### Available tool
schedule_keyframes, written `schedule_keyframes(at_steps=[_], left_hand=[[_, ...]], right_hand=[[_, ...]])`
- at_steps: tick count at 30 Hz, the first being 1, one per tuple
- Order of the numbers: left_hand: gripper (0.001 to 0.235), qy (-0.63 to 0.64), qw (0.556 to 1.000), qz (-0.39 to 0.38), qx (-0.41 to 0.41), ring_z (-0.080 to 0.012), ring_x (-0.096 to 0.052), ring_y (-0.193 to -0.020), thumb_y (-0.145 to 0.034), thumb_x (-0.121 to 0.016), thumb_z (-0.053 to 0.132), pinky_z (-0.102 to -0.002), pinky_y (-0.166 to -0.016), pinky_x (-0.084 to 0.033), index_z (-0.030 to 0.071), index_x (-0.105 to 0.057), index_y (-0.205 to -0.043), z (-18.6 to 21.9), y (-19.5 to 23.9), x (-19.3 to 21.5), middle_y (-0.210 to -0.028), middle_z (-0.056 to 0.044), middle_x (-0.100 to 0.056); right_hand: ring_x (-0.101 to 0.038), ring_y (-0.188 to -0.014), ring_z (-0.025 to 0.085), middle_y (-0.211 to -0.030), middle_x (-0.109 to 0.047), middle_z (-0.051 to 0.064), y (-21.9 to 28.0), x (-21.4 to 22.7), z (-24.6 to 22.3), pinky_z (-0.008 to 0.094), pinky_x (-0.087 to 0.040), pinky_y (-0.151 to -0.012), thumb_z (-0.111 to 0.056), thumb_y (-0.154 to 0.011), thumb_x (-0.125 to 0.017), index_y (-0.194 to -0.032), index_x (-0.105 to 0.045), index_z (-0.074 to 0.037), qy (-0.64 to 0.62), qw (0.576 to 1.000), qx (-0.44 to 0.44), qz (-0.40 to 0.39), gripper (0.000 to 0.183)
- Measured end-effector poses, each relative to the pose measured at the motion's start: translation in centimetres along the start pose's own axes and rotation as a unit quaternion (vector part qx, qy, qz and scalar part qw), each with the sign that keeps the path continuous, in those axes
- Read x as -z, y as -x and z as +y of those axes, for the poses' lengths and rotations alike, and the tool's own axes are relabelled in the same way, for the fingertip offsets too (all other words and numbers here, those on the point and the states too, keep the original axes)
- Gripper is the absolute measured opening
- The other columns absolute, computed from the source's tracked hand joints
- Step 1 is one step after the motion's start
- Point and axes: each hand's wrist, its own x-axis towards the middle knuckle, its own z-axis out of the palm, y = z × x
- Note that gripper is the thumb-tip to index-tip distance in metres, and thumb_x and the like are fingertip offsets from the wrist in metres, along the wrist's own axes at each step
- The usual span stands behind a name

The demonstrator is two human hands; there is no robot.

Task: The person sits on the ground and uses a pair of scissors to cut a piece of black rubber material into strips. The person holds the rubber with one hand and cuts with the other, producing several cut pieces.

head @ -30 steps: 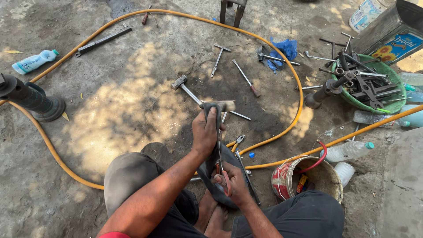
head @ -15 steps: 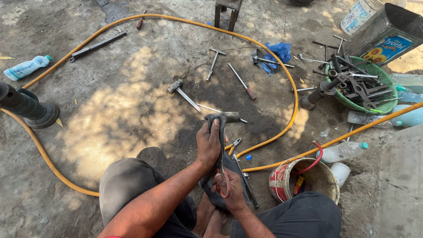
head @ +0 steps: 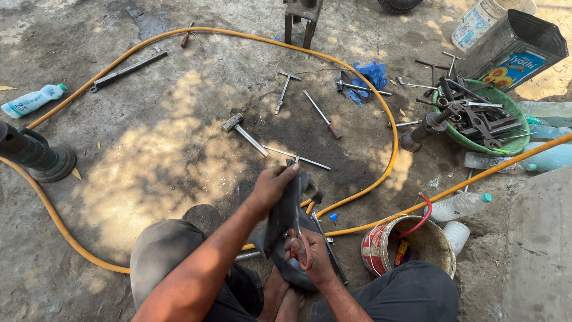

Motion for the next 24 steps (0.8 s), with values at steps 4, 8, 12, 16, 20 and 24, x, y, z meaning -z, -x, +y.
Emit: schedule_keyframes(at_steps=[4,8,12,16,20,24], left_hand=[[0.071,-0.132,0.988,-0.076,0.017,-0.0239,-0.072,-0.065,-0.08,-0.067,0.067,-0.039,-0.055,-0.056,0.003,-0.077,-0.108,2.2,-1.8,5.5,-0.083,-0.013,-0.076],[0.067,-0.447,0.883,-0.115,0.086,-0.0264,-0.073,-0.067,-0.077,-0.075,0.067,-0.041,-0.058,-0.057,0.003,-0.083,-0.095,0.4,-3.5,6.0,-0.086,-0.018,-0.077],[0.052,-0.463,0.838,-0.274,-0.094,-0.0194,-0.075,-0.071,-0.077,-0.082,0.049,-0.036,-0.062,-0.056,0.005,-0.084,-0.104,-1.7,-4.5,5.1,-0.09,-0.013,-0.082],[0.047,-0.131,0.964,-0.226,-0.056,-0.0225,-0.073,-0.067,-0.09,-0.072,0.036,-0.033,-0.059,-0.06,0.0,-0.076,-0.12,0.5,-3.0,4.8,-0.09,-0.016,-0.079],[0.034,0.136,0.964,-0.063,-0.221,-0.0081,-0.071,-0.088,-0.105,-0.065,0.025,-0.023,-0.075,-0.059,0.0,-0.068,-0.126,4.1,0.2,3.5,-0.107,-0.007,-0.075],[0.036,0.185,0.947,-0.061,-0.256,-0.0143,-0.075,-0.079,-0.11,-0.051,0.032,-0.025,-0.068,-0.061,0.001,-0.068,-0.115,3.1,2.0,3.9,-0.1,-0.011,-0.077]], right_hand=[[-0.052,-0.064,0.007,-0.065,-0.057,-0.003,0.0,-0.2,-1.0,0.025,-0.043,-0.055,-0.042,-0.079,-0.088,-0.079,-0.066,-0.006,0.321,0.943,0.043,-0.08,0.043],[-0.048,-0.065,0.007,-0.066,-0.053,-0.003,0.4,-1.6,-0.2,0.029,-0.039,-0.056,-0.04,-0.079,-0.089,-0.073,-0.06,-0.005,0.285,0.947,-0.047,-0.14,0.045],[-0.047,-0.062,0.007,-0.062,-0.053,-0.003,0.1,-0.8,0.9,0.03,-0.038,-0.054,-0.039,-0.079,-0.089,-0.07,-0.06,-0.005,0.294,0.941,-0.083,-0.145,0.046],[-0.047,-0.063,0.007,-0.066,-0.053,-0.001,0.1,0.2,0.6,0.028,-0.04,-0.054,-0.033,-0.082,-0.093,-0.072,-0.059,-0.001,0.344,0.929,-0.056,-0.12,0.048],[-0.062,-0.066,0.005,-0.075,-0.066,-0.004,-0.5,-0.1,0.0,0.024,-0.051,-0.058,-0.021,-0.089,-0.08,-0.094,-0.072,-0.003,0.122,0.984,-0.118,-0.048,0.021],[-0.062,-0.073,0.007,-0.081,-0.063,-0.005,-0.7,0.9,2.0,0.025,-0.054,-0.066,-0.026,-0.092,-0.078,-0.096,-0.068,-0.003,-0.023,0.996,-0.074,-0.041,0.026]])
